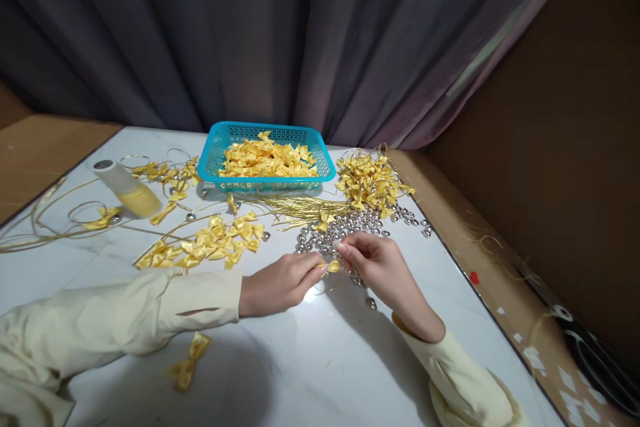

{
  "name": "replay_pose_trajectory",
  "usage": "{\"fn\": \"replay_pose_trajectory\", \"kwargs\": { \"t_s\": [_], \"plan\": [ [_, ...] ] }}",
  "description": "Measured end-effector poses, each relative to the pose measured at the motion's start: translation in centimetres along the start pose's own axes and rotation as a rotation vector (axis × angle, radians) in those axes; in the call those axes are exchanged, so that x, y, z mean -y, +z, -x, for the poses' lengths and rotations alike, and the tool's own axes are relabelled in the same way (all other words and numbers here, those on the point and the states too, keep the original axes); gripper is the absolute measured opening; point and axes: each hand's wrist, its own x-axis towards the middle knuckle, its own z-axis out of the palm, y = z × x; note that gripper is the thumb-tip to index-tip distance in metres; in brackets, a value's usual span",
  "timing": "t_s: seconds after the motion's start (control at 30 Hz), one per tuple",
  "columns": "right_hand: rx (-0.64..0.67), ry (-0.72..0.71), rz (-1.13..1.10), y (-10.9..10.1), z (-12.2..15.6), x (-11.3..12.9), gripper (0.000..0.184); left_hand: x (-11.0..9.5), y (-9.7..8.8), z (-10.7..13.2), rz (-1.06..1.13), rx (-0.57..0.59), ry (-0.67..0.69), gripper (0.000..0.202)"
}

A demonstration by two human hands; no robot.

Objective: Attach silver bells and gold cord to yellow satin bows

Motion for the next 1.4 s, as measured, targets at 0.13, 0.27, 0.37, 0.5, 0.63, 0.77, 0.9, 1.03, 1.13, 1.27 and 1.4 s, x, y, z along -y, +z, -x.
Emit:
{"fn": "replay_pose_trajectory", "kwargs": {
  "t_s": [0.13,0.27,0.37,0.5,0.63,0.77,0.9,1.03,1.13,1.27,1.4],
  "plan": [
    [-0.001,0.013,0.001,-0.03,0.02,0.13,0.038,-0.07,0.01,0.01,0.002,0.007,-0.01,0.024],
    [-0.008,0.018,-0.005,-0.08,0.06,0.21,0.037,-0.14,0.0,-0.05,-0.006,0.008,0.003,0.024],
    [-0.007,0.023,-0.004,-0.12,0.1,0.22,0.035,-0.16,-0.03,-0.06,-0.013,0.009,0.012,0.024],
    [-0.003,0.041,-0.009,-0.11,0.11,0.26,0.034,-0.12,-0.01,0.03,-0.026,0.02,0.018,0.023],
    [0.006,0.049,-0.002,-0.03,0.02,0.25,0.033,-0.02,0.12,0.13,-0.053,0.026,0.063,0.023],
    [0.018,0.047,-0.002,0.05,0.02,0.13,0.033,0.01,0.17,0.14,-0.072,0.027,0.09,0.023],
    [-0.007,0.036,0.008,0.03,0.11,0.09,0.034,0.02,0.17,0.18,-0.087,0.025,0.096,0.023],
    [-0.011,0.024,0.025,0.07,0.14,0.0,0.034,0.04,0.21,0.23,-0.134,0.003,0.138,0.024],
    [-0.013,0.021,0.027,0.14,0.17,-0.13,0.033,0.07,0.22,0.21,-0.16,-0.018,0.174,0.024],
    [-0.038,-0.007,0.055,0.19,0.26,-0.18,0.032,0.11,0.22,0.15,-0.18,-0.035,0.207,0.023],
    [-0.053,-0.029,0.083,0.35,0.4,-0.07,0.031,0.09,0.23,0.11,-0.174,-0.049,0.194,0.023]
  ]
}}
